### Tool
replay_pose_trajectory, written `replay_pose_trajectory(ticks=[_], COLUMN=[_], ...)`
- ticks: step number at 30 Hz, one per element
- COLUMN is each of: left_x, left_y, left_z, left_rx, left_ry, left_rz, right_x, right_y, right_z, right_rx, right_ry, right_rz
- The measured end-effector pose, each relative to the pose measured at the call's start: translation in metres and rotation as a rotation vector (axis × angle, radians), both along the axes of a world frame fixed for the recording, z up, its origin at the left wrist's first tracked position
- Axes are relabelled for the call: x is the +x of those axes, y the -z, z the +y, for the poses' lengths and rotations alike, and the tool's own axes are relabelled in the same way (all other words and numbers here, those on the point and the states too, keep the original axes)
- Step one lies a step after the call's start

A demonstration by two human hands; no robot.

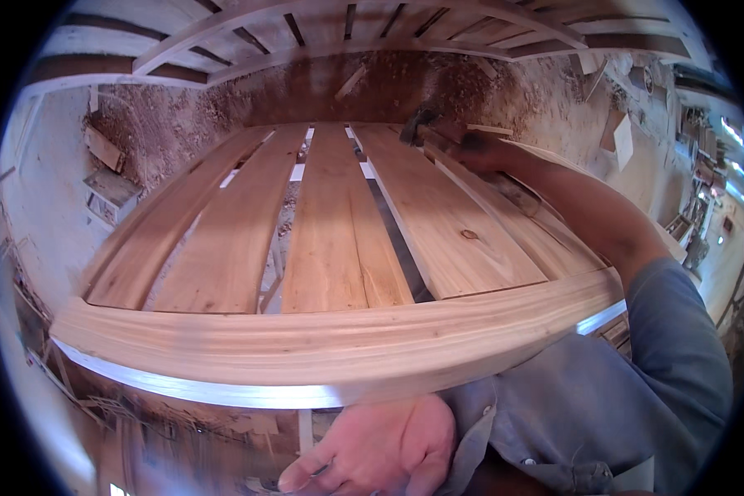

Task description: The person uses a pneumatic nail gun to attach a curved wooden trim piece to a slatted wooden frame. They then flip the frame, hammer the trim into place, and use a clamp to secure a separate wooden frame on the floor.

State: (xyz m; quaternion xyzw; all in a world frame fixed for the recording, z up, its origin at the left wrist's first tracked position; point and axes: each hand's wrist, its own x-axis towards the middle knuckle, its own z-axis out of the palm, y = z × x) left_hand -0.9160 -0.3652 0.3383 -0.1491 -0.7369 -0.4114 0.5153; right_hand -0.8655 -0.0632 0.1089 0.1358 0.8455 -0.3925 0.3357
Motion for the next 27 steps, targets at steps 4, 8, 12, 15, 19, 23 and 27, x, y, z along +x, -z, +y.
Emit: replay_pose_trajectory(ticks=[4, 8, 12, 15, 19, 23, 27], left_x=[-0.003, 0.004, 0.008, 0.011, 0.01, 0.008, 0.008], left_y=[0.025, 0.07, 0.115, 0.135, 0.149, 0.154, 0.156], left_z=[-0.001, -0.014, -0.027, -0.034, -0.037, -0.039, -0.042], left_rx=[0.099, 0.232, 0.302, 0.363, 0.451, 0.527, 0.579], left_ry=[-0.085, -0.149, -0.163, -0.12, -0.112, -0.095, -0.086], left_rz=[-0.134, -0.466, -0.63, -0.686, -0.765, -0.811, -0.819], right_x=[-0.01, 0.004, 0.013, 0.03, -0.018, 0.016, -0.032], right_y=[0.008, 0.018, 0.023, 0.052, 0.03, 0.083, 0.031], right_z=[-0.005, 0.001, -0.004, 0.024, 0.068, 0.081, -0.008], right_rx=[-0.015, -0.018, -0.046, 0.077, 0.057, 0.265, -0.039], right_ry=[-0.133, -0.123, 0.02, 0.068, 0.495, 0.16, -0.035], right_rz=[-0.196, -0.254, -0.157, -0.061, -0.117, 0.047, -0.315])
